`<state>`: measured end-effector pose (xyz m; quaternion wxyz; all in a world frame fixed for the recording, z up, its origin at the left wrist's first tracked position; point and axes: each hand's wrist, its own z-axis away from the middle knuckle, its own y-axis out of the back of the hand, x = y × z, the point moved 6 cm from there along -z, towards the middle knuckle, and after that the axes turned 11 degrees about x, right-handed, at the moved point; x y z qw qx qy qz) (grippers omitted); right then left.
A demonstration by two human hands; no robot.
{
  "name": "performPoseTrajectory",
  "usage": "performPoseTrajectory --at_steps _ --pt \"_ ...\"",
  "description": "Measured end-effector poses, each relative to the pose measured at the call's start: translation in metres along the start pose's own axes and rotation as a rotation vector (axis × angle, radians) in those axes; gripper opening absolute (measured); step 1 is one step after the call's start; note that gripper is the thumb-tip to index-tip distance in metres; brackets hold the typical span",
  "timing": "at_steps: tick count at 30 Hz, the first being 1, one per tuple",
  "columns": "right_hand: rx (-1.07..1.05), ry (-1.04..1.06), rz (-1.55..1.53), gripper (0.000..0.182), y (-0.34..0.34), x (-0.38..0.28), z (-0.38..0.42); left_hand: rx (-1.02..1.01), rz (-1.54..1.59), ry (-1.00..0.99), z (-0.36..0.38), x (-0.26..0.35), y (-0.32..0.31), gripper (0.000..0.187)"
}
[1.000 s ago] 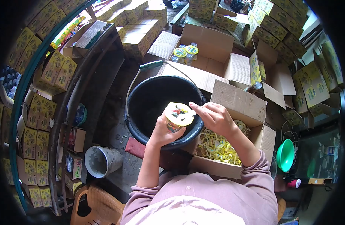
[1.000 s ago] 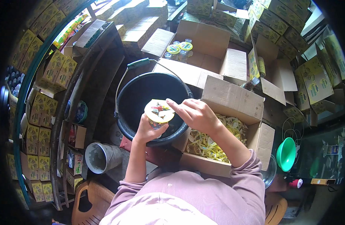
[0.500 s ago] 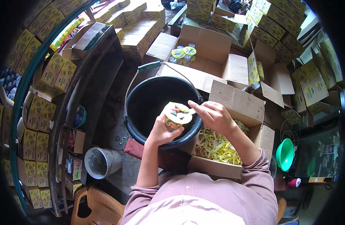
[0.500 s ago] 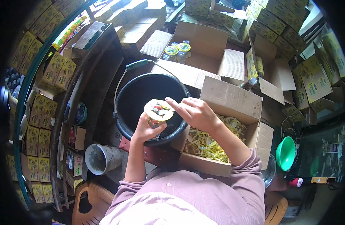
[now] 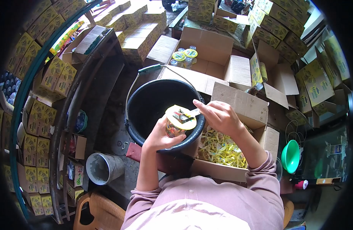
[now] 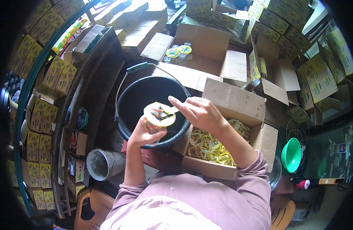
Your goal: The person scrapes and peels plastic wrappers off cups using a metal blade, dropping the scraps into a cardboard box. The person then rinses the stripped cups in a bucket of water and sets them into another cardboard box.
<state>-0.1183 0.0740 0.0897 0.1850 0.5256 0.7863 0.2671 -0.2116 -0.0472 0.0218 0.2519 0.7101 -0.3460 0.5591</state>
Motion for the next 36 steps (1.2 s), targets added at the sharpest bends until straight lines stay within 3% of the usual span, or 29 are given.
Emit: performPoseTrajectory --at_steps 5,14,17,23,32,36 --pt "-0.001 0.044 -0.006 0.049 0.0 -0.011 -0.005 -0.107 0.102 0.131 0.004 -0.012 -0.009 0.049" --pt "0.003 0.068 0.003 0.05 0.007 -0.014 0.0 -0.181 0.159 0.134 0.008 -0.02 -0.012 0.052" --pt "0.012 0.079 0.038 0.052 0.004 -0.018 -0.001 -0.252 0.336 0.28 0.013 -0.01 -0.022 0.052" --pt "-0.019 0.089 0.025 0.052 -0.001 -0.02 0.0 -0.343 0.493 0.356 0.017 -0.02 -0.026 0.051" --pt "0.034 0.06 -0.142 0.044 0.001 -0.023 -0.006 -0.494 1.124 0.439 0.03 -0.016 -0.048 0.061" --pt "0.077 0.069 -0.1 0.056 -0.001 -0.024 -0.004 -0.603 1.332 0.434 0.032 -0.011 -0.055 0.063"
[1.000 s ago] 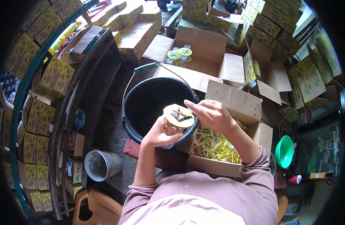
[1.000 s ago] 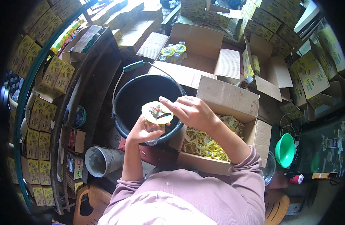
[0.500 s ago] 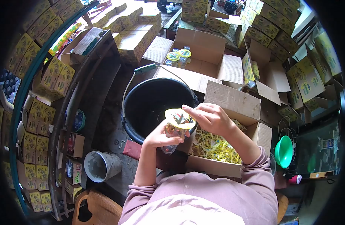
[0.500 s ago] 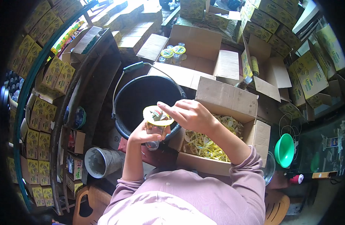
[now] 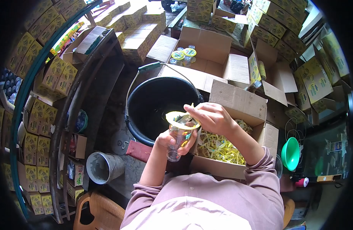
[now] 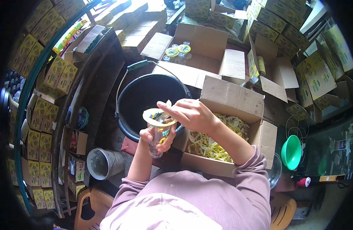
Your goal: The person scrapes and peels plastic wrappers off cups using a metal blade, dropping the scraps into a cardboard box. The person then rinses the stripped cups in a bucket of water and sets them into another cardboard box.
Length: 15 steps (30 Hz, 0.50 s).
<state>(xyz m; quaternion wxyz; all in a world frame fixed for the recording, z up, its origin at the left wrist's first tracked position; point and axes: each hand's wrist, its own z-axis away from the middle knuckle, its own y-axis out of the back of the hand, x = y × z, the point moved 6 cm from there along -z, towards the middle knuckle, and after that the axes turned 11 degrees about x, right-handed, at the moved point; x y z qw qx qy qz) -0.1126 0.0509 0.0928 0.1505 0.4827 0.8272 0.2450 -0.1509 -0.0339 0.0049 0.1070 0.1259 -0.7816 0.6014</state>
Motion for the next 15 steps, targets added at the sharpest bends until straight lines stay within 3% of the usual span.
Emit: performPoseTrajectory --at_steps 4,5,9,12,15 --pt "0.003 -0.053 -0.016 0.052 0.005 0.004 -0.003 0.265 -0.436 -0.071 0.003 0.02 0.008 0.072" --pt "-0.003 -0.055 0.011 0.052 0.005 0.005 -0.002 0.329 -0.522 -0.189 0.005 0.027 0.011 0.073" --pt "0.008 -0.076 0.099 0.059 0.008 0.012 -0.002 0.502 -0.861 -0.28 0.012 0.052 0.005 0.06" --pt "0.015 -0.057 0.145 0.061 0.008 0.014 -0.003 0.61 -0.93 -0.387 0.012 0.051 -0.001 0.058" --pt "0.009 -0.048 0.152 0.061 0.008 0.012 -0.002 0.675 -1.354 -0.543 0.006 0.048 -0.016 0.058"
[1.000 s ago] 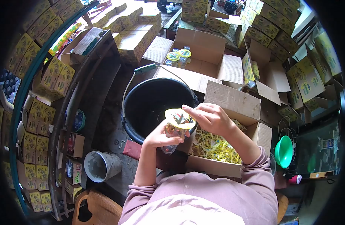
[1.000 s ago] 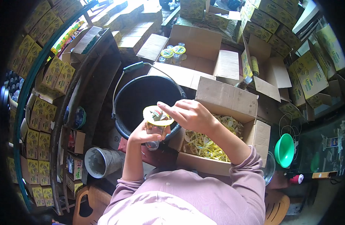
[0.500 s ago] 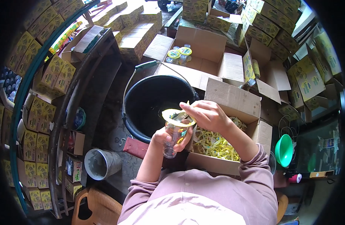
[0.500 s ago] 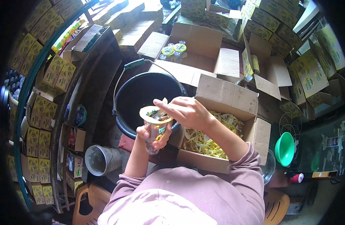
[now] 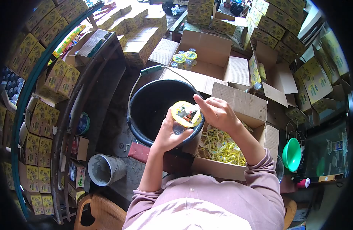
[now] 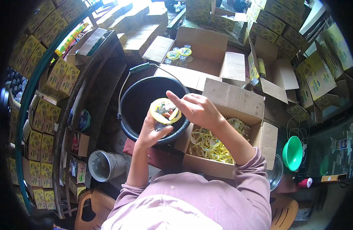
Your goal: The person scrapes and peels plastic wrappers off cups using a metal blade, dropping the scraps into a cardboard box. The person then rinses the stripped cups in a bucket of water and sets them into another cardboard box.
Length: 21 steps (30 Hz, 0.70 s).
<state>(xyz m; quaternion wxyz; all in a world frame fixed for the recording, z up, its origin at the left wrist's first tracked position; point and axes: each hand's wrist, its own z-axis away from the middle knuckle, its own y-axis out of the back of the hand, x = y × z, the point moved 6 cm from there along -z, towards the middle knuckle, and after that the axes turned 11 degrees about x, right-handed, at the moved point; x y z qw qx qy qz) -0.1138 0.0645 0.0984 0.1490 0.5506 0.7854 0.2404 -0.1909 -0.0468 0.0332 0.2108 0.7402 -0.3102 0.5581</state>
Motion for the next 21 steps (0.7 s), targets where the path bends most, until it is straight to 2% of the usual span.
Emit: performPoseTrajectory --at_steps 1,4,7,10,14,18,21 --pt "-0.019 -0.005 0.011 0.06 0.001 0.0 0.001 0.042 -0.172 -0.127 -0.002 0.01 -0.002 0.057" --pt "-0.038 0.005 0.036 0.059 0.003 -0.001 0.005 0.123 -0.264 -0.109 -0.003 0.01 -0.006 0.052" --pt "-0.018 0.022 0.034 0.059 0.003 -0.003 0.006 0.066 -0.164 -0.049 -0.002 -0.002 -0.008 0.045" --pt "-0.022 0.041 0.023 0.059 0.0 -0.004 0.01 -0.034 -0.093 0.041 0.0 -0.012 -0.008 0.044" --pt "-0.057 0.053 -0.012 0.059 -0.002 -0.004 0.01 -0.17 0.146 0.26 0.004 -0.008 -0.011 0.042" --pt "-0.022 0.084 -0.045 0.057 -0.002 -0.009 0.004 -0.323 0.271 0.317 0.006 -0.014 -0.013 0.044" --pt "-0.015 0.098 -0.104 0.057 -0.002 -0.011 -0.001 -0.368 0.414 0.457 0.011 -0.017 -0.014 0.042"
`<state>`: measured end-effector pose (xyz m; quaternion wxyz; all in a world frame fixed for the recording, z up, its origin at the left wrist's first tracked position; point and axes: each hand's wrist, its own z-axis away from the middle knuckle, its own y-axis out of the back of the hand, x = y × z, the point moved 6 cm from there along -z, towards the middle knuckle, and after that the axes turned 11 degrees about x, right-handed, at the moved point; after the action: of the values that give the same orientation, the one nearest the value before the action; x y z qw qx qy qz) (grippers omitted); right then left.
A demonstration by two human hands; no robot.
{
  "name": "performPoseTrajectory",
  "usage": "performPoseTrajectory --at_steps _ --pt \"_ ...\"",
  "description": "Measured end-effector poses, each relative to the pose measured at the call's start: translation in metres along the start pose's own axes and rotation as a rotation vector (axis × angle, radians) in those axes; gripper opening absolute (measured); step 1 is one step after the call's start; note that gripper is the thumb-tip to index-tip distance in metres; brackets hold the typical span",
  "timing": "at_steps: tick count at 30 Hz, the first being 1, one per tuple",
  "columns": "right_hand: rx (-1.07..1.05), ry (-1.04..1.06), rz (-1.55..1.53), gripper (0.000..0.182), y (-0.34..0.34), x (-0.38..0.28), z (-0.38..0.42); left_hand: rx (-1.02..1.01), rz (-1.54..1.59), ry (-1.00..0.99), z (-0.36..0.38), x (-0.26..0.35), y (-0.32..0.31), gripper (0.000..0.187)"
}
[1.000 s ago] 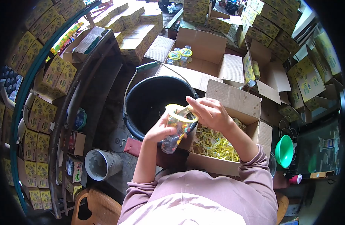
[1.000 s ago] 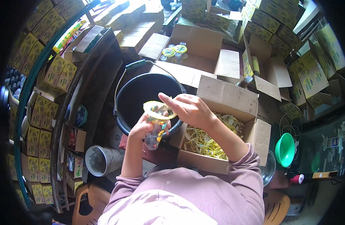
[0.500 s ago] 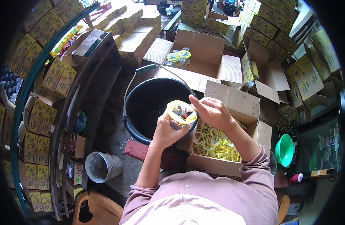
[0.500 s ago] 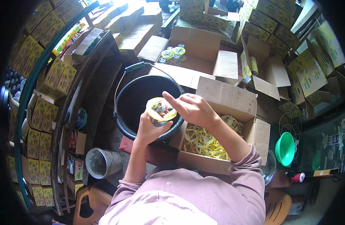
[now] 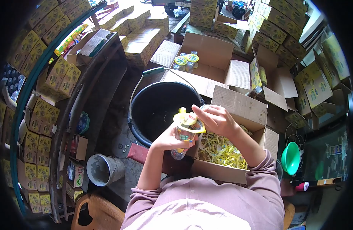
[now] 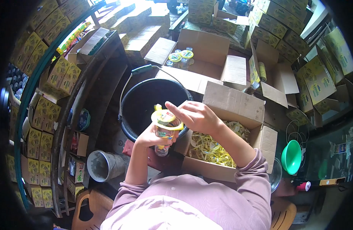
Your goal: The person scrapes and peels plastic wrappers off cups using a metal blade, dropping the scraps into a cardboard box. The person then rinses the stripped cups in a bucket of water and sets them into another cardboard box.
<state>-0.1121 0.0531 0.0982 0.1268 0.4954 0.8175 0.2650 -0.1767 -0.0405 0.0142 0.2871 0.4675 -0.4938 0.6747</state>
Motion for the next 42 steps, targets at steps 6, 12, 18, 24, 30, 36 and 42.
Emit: performPoseTrajectory --at_steps 6,12,18,24,30,36,42 --pt "0.04 0.04 -0.084 0.056 -0.001 -0.006 -0.005 -0.295 0.387 0.036 0.003 -0.009 -0.017 0.055" --pt "-0.004 0.052 -0.102 0.033 -0.004 -0.01 -0.003 -0.502 0.756 0.069 0.007 -0.017 -0.029 0.062" --pt "0.001 0.04 -0.008 0.026 -0.003 -0.001 0.002 -0.245 0.325 -0.015 -0.005 -0.01 0.002 0.062" --pt "-0.063 0.061 0.142 0.029 -0.002 0.009 0.006 0.291 -0.182 -0.328 0.003 0.021 0.003 0.056" --pt "0.018 -0.021 0.107 0.049 0.001 0.011 0.005 0.511 -0.505 -0.437 -0.001 0.025 -0.002 0.05" --pt "0.066 -0.052 0.037 0.048 0.005 0.013 0.005 0.338 -0.496 -0.476 -0.002 0.028 -0.004 0.046" --pt "0.089 -0.044 0.033 0.048 0.007 0.008 0.002 0.15 -0.045 -0.176 -0.002 0.007 -0.008 0.042"
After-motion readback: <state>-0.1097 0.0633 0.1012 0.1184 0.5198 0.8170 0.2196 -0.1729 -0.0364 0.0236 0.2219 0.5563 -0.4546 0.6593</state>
